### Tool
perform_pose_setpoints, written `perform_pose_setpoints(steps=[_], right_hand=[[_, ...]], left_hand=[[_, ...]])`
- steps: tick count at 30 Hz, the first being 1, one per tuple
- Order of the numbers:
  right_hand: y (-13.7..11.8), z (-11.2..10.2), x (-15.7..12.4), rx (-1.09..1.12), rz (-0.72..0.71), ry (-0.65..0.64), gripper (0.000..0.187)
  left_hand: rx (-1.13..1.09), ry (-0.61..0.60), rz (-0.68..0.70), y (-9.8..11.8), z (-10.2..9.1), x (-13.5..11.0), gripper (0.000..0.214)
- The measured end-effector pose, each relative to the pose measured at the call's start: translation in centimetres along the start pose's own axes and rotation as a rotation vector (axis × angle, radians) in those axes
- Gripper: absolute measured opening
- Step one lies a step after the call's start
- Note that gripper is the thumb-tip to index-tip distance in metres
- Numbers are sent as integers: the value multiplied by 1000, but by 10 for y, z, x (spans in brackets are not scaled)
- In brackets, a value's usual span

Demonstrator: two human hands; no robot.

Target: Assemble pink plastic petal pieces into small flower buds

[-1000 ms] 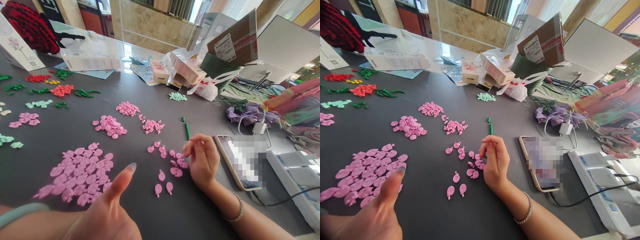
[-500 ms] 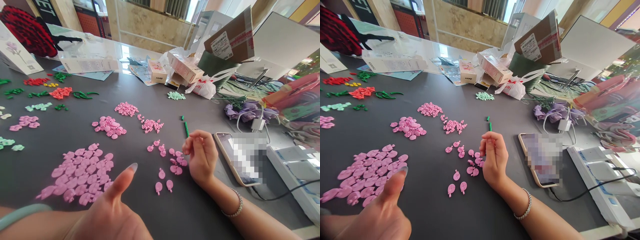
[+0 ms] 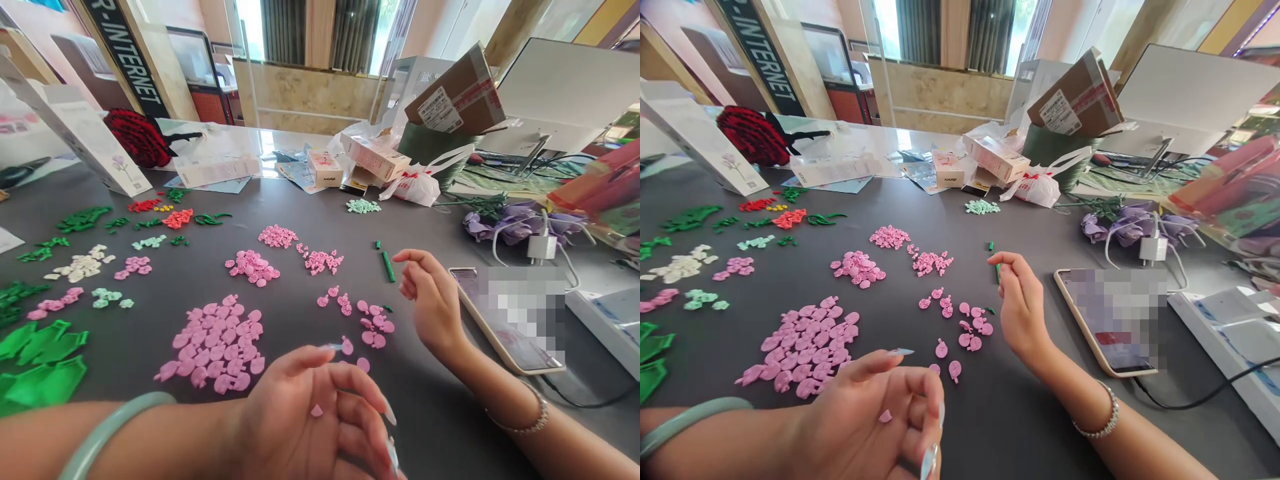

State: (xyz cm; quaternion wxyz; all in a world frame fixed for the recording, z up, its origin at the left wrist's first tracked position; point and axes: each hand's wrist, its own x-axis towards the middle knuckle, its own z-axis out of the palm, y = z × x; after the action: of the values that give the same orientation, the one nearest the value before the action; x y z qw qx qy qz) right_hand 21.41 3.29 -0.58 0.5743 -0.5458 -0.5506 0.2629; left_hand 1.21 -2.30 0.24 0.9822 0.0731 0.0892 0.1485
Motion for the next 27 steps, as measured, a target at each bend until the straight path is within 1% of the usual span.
perform_pose_setpoints(steps=[1,3,6,9,12,14,17,21,24,27], right_hand=[[-3,0,0,58,31,-6,18],[-6,2,-1,215,79,-24,18],[-7,6,-4,396,121,-74,23],[-4,10,-7,476,131,-98,26],[-3,12,-10,436,114,-110,21],[-5,13,-12,385,74,-115,18],[-8,13,-16,274,-25,-152,17],[-10,12,-21,107,-197,-201,13],[-9,12,-25,89,-278,-254,9],[-6,13,-29,112,-319,-292,16]], left_hand=[[35,0,23,0,-2,2,43],[95,42,79,2,-4,5,40],[200,108,141,5,-4,7,34],[246,118,174,4,-7,8,32],[246,80,177,0,-11,7,33],[268,76,166,-3,-13,7,34],[323,110,169,-4,-14,6,32],[396,137,187,-5,-14,6,30],[432,150,220,-5,-14,6,29],[465,154,230,-6,-13,6,26]])
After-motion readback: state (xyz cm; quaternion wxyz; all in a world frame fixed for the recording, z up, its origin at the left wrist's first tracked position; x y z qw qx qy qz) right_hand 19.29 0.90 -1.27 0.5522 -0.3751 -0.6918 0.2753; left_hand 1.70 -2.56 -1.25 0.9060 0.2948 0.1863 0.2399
